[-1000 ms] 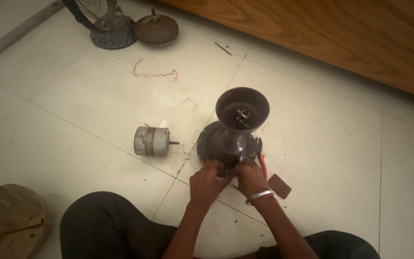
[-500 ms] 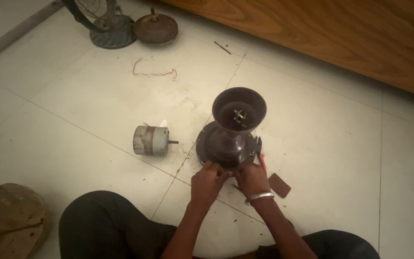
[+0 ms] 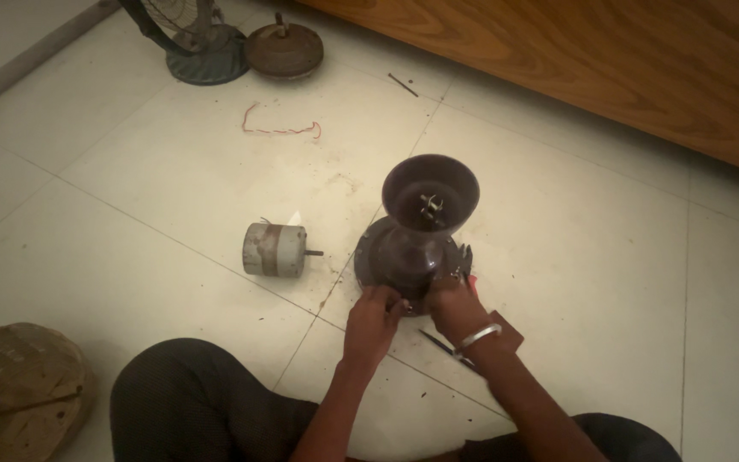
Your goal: The person sits on the floor repairing an electric fan. They use pliers to work on a small motor component, set it beside the fan housing, then use a screwdriver to loosen and remove fasteners from the fan base and adjust parts of the housing.
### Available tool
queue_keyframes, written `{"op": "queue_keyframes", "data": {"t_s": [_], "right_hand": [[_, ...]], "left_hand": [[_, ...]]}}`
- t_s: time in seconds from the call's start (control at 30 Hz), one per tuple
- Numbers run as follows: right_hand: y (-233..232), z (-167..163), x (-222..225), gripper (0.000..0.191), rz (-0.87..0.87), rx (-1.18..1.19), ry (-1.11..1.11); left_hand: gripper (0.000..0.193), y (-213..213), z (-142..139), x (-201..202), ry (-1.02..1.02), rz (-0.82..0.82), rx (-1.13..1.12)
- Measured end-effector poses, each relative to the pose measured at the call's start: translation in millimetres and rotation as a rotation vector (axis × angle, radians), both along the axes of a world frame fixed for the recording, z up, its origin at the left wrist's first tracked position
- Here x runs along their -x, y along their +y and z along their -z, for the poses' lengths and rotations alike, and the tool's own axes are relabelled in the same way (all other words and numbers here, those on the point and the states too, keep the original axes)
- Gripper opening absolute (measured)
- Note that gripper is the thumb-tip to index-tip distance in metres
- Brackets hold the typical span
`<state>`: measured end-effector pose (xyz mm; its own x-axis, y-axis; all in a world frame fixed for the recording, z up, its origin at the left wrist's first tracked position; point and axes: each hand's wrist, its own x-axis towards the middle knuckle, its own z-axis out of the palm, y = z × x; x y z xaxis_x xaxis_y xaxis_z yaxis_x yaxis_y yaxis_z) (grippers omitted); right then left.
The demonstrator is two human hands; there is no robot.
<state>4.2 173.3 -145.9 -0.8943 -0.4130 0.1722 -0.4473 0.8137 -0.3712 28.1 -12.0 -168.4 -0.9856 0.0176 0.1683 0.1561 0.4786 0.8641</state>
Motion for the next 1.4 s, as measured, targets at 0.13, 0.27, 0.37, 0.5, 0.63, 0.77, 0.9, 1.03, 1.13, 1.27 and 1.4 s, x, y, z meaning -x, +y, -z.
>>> {"op": "queue_keyframes", "data": {"t_s": [0.13,0.27,0.37,0.5,0.63,0.77,0.9,1.03,1.13,1.27,1.4], "right_hand": [[-3,-11,-7,0.015,0.295,0.168,-0.072],[-13,-19,-10,0.013,0.486,0.033,-0.268],[-16,-13,-6,0.014,0.416,-0.023,-0.201],[-9,7,-1,0.004,0.213,0.059,-0.032],[-3,17,2,0.014,0.114,0.115,-0.057],[-5,3,-1,0.023,0.115,0.109,-0.111],[-13,-27,-11,0.019,0.245,0.166,-0.124],[-22,-52,-16,0.020,0.434,0.021,-0.320],[-23,-51,-14,0.025,0.424,0.006,-0.416],[-21,-22,-6,0.011,0.328,0.026,-0.233],[-11,4,2,0.009,0.237,0.021,-0.166]], "left_hand": [[0.016,0,5,2,0.050,-0.021,-0.066],[0.017,-1,8,3,0.068,-0.018,-0.071],[0.018,0,10,5,0.046,-0.016,-0.056],[0.017,1,12,4,0.051,-0.009,-0.083],[0.017,1,14,4,0.056,-0.008,-0.067],[0.017,1,13,4,0.059,-0.004,-0.052],[0.017,0,12,4,0.029,-0.008,-0.032],[0.018,0,10,4,-0.004,-0.011,-0.036],[0.017,0,9,3,-0.007,-0.017,-0.043],[0.016,0,7,2,0.023,-0.014,-0.045],[0.016,0,5,2,-0.076,-0.020,-0.059]]}}
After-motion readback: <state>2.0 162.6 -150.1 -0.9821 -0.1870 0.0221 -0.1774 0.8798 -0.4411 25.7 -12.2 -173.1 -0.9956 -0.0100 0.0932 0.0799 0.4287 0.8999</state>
